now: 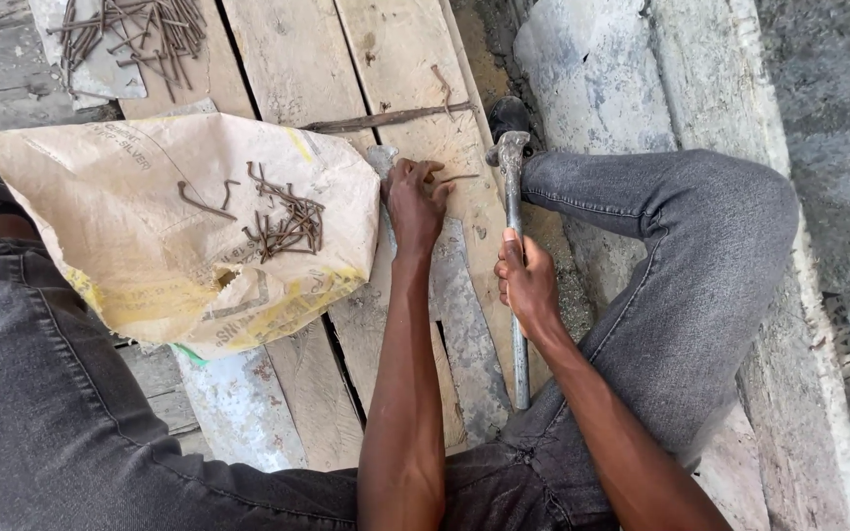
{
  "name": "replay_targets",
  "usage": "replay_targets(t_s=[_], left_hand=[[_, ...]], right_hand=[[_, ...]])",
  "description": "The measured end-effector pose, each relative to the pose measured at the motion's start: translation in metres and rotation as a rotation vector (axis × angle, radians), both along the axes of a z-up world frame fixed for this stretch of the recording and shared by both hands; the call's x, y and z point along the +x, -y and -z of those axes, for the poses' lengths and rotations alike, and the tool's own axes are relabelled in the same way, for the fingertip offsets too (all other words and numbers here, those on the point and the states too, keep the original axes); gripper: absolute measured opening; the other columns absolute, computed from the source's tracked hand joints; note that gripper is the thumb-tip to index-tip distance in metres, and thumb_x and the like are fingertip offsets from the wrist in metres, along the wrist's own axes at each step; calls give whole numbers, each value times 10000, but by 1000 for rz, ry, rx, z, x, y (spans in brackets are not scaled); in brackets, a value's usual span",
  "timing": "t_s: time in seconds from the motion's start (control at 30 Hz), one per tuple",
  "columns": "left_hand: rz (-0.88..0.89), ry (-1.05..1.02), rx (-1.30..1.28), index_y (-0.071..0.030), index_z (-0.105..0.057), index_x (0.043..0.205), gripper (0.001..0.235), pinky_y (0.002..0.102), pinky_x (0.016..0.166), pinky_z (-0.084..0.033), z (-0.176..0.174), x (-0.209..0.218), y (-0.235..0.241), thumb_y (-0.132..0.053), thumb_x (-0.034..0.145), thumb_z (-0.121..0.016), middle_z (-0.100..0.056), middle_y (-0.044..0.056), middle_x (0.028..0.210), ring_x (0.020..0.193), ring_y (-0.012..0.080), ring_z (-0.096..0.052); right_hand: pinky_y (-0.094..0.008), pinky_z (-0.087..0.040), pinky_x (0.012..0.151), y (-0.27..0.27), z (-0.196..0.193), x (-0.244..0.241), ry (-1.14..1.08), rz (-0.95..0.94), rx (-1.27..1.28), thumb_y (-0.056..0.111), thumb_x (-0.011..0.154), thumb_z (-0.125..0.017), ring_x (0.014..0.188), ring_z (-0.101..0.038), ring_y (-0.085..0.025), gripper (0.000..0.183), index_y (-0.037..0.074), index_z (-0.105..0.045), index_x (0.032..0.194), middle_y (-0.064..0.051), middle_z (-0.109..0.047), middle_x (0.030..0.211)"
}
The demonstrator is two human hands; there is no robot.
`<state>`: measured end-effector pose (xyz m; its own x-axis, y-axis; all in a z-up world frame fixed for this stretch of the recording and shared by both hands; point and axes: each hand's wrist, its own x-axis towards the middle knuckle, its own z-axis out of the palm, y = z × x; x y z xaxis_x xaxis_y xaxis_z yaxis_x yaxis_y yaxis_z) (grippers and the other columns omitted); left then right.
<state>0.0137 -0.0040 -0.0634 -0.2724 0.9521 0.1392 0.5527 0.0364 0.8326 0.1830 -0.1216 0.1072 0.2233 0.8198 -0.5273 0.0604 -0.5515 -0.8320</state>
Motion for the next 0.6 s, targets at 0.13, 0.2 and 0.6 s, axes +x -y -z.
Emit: replay_targets(t_s=[0.13,0.2,0.6], left_hand=[[-10,150,-62,-190,-911,1072,187,490,953,-615,-14,-10,-8,-277,944,-1015,-722,54,1016,925,334,-776],[-20,180,-71,-184,-926,1036,46,485,910,-628,-15,-12,-8,-214,1013,-953,-735,76,1009,899,363,-792],[31,138,-182,-142,-949,942,92,550,888,-669,-17,-12,-8,-151,878,-1014,-698,129,1019,939,465,-805]], right_hand=[[-197,-369,380,-2,10,0,-4,-35,-12,447,1295,-580,447,-432,-1,440,120,-644,1008,71,-498,699],[-198,-372,381,0,13,-2,-18,-40,-21,450,1296,-584,449,-433,-3,447,122,-648,999,65,-498,698],[-244,-433,409,11,4,-12,68,-152,47,394,1294,-576,471,-508,-69,419,91,-674,1022,-10,-542,695]])
